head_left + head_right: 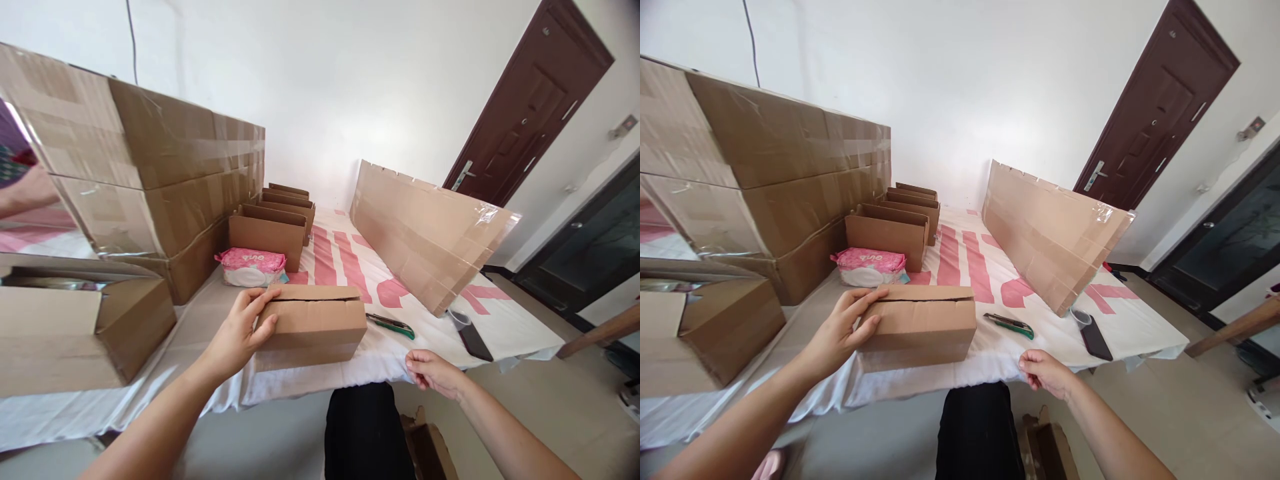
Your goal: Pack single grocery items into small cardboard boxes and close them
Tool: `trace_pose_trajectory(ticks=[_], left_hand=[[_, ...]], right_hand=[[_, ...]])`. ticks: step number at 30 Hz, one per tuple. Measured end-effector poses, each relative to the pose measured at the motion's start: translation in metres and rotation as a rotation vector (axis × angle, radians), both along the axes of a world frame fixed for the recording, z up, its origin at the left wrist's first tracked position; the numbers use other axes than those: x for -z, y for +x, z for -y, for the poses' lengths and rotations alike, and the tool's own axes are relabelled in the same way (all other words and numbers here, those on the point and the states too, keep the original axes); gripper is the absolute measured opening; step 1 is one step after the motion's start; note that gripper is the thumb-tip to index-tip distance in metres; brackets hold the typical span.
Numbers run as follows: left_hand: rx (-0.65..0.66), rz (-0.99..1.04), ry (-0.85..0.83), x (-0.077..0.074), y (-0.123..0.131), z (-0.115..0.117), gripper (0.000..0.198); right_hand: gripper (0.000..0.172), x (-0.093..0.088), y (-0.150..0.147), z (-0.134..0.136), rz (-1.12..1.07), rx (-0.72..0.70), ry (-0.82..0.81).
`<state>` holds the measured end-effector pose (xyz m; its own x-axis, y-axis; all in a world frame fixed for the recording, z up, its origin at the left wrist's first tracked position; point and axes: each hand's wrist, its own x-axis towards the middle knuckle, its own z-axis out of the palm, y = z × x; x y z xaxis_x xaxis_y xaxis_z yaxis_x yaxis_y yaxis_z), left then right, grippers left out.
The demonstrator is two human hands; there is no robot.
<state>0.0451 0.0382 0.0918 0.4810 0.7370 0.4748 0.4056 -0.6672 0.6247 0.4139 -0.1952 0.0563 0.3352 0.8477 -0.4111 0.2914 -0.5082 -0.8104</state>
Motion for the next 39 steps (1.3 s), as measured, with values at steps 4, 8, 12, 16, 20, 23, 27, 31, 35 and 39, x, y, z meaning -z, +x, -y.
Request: trace_pose_trajectory(ticks=[4, 8, 12, 16, 20, 23, 27, 31, 35, 39], left_hand=[[-0.004, -0.001, 0.008, 0.001, 0.001, 0.000, 0.049], [0.000, 0.003, 0.026, 0.002, -0.001, 0.000, 0.048], [0.000, -0.012, 0.031, 0.002, -0.001, 0.000, 0.050], [-0.005, 0.005, 0.049, 0.001, -0.001, 0.001, 0.046], [-0.004, 0.003, 0.037, 0.001, -0.001, 0.002, 0.045], [0.007, -0.004, 0.032, 0.001, -0.002, 0.003, 0.045], [0.006, -0.003, 0.034, -0.001, -0.003, 0.004, 0.045], [-0.001, -0.017, 0.015, -0.004, -0.002, 0.006, 0.047], [-0.005, -0.020, -0.014, -0.004, -0.001, 0.005, 0.050], [-0.002, 0.003, 0.009, -0.002, 0.000, 0.002, 0.047]], right_hand=[[0.026, 0.011, 0.000, -0.005, 0.152, 0.010, -0.129], [0.021, 0.023, 0.002, -0.012, 0.399, 0.054, -0.146], [0.013, 0.024, 0.004, -0.017, 0.607, 0.085, -0.174], [0.015, 0.020, 0.008, -0.023, 0.705, 0.068, -0.238], [0.020, 0.018, 0.018, -0.033, 0.687, 0.010, -0.313], [0.022, 0.018, 0.030, -0.040, 0.634, -0.012, -0.367], [0.022, 0.021, 0.043, -0.043, 0.557, 0.010, -0.360], [0.027, 0.025, 0.044, -0.038, 0.440, 0.043, -0.226], [0.039, 0.017, 0.042, -0.026, 0.319, 0.079, -0.045], [0.038, 0.004, 0.041, -0.015, 0.261, 0.104, 0.063]])
